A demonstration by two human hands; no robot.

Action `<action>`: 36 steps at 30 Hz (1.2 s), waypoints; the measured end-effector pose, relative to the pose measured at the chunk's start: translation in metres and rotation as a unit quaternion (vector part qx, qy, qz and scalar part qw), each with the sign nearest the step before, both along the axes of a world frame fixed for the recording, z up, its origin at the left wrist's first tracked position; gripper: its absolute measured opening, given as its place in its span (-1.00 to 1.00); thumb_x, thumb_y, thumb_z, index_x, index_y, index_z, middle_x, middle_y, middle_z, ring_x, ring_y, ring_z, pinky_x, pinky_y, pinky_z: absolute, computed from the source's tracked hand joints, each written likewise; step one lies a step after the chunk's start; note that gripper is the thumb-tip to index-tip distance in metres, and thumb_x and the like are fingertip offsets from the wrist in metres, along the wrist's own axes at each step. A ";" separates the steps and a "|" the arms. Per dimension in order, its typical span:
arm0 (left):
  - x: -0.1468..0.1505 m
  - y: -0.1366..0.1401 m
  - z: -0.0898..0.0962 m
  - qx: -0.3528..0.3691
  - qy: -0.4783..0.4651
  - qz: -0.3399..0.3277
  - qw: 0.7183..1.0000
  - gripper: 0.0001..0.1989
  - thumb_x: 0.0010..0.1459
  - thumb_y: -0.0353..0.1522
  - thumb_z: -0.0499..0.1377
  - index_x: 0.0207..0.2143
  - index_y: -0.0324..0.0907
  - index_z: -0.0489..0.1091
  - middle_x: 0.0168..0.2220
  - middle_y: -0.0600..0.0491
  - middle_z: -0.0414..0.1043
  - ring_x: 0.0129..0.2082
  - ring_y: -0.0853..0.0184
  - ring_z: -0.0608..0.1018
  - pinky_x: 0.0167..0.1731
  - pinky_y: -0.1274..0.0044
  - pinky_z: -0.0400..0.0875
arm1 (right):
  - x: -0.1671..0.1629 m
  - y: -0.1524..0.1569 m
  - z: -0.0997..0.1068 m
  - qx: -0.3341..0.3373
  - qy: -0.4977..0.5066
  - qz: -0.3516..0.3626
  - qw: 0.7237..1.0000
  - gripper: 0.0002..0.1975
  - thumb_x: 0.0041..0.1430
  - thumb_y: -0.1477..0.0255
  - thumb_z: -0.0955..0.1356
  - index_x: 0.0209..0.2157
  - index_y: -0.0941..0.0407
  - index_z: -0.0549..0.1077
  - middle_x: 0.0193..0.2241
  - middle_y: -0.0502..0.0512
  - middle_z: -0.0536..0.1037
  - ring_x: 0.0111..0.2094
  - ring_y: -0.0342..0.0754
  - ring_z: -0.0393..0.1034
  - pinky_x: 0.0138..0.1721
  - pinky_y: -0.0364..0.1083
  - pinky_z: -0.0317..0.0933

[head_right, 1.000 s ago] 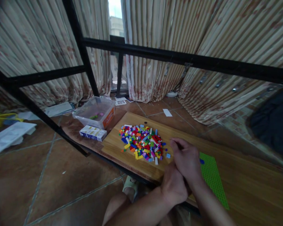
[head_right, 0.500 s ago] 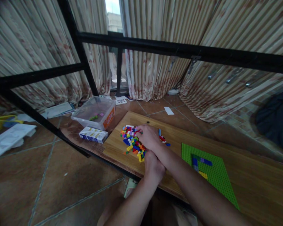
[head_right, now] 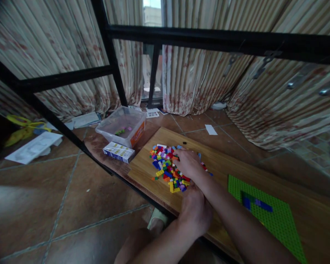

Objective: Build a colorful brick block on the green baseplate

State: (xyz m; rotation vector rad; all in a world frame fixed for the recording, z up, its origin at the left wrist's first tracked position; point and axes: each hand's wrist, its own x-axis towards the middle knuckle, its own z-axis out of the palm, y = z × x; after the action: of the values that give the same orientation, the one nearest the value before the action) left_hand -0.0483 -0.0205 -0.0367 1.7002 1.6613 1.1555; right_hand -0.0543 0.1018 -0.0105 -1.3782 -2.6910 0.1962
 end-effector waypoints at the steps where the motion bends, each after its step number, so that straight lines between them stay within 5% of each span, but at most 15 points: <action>1: 0.001 -0.001 0.002 -0.006 -0.008 -0.003 1.000 -0.47 0.11 -0.47 0.08 0.17 -0.21 0.28 0.06 -0.16 0.44 -0.01 0.11 0.53 -0.04 0.38 0.51 | 0.002 0.000 0.000 -0.007 -0.012 0.001 1.000 -0.77 0.14 0.37 0.36 -0.15 0.07 0.55 -0.19 0.13 0.58 -0.22 0.02 0.47 -0.23 -0.10 0.22; 10: -0.006 0.000 0.013 -0.060 -0.127 -0.022 0.990 -0.50 0.10 -0.47 0.06 0.13 -0.33 0.33 0.09 -0.23 0.41 0.04 0.07 0.50 0.05 0.34 0.44 | -0.003 -0.001 0.003 -0.037 -0.058 0.022 0.997 -0.75 0.20 0.45 0.31 -0.10 0.08 0.52 -0.11 0.13 0.54 -0.10 0.02 0.44 -0.09 -0.10 0.19; 21: -0.004 0.002 0.012 -0.033 -0.111 -0.034 0.993 -0.49 0.08 -0.50 0.04 0.12 -0.37 0.35 0.09 -0.25 0.41 0.08 0.08 0.48 0.07 0.36 0.40 | 0.003 0.000 -0.002 -0.036 -0.037 0.051 0.997 -0.78 0.20 0.46 0.31 -0.14 0.09 0.52 -0.19 0.13 0.56 -0.14 0.00 0.44 -0.14 -0.11 0.20; 25: -0.007 0.002 0.014 -0.023 -0.105 -0.066 0.992 -0.60 0.05 -0.55 0.03 -0.07 -0.32 0.48 -0.03 -0.19 0.52 0.02 0.14 0.52 0.05 0.38 0.40 | 0.006 -0.010 0.012 -0.028 -0.014 0.044 0.999 -0.78 0.22 0.50 0.29 -0.14 0.07 0.52 -0.16 0.11 0.55 -0.13 -0.03 0.44 -0.09 -0.12 0.21; 29: -0.001 0.001 0.021 -0.043 -0.071 -0.131 0.988 -0.73 0.04 -0.53 0.06 -0.28 -0.28 0.54 -0.22 -0.13 0.59 -0.17 0.14 0.60 -0.18 0.41 0.46 | 0.028 -0.022 0.036 0.022 0.086 0.010 0.996 -0.75 0.25 0.53 0.26 -0.09 0.12 0.49 -0.14 0.14 0.51 -0.12 -0.04 0.41 -0.06 -0.10 0.23; 33: 0.025 -0.013 0.031 -0.059 0.013 -0.211 0.976 -0.77 0.05 -0.52 0.07 -0.51 -0.23 0.51 -0.44 -0.06 0.56 -0.38 0.23 0.59 -0.37 0.48 0.40 | 0.090 -0.057 0.043 0.100 0.280 -0.125 0.946 -0.72 0.29 0.50 0.22 -0.04 0.14 0.46 -0.15 0.16 0.50 -0.11 -0.05 0.39 -0.03 -0.07 0.25; 36: 0.043 -0.020 0.031 -0.033 0.053 -0.257 0.964 -0.78 0.11 -0.51 0.06 -0.43 -0.21 0.51 -0.35 -0.04 0.56 -0.33 0.27 0.58 -0.31 0.50 0.39 | 0.158 -0.095 0.021 0.119 0.392 -0.239 0.881 -0.72 0.29 0.43 0.21 -0.05 0.12 0.46 -0.17 0.16 0.52 -0.14 -0.03 0.42 -0.12 -0.06 0.31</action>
State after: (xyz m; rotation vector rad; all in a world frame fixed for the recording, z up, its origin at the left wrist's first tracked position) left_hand -0.0056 -0.0404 -0.0055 2.0141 1.1850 0.7612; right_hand 0.1034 0.0072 0.0102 -1.4235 -1.6163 0.2851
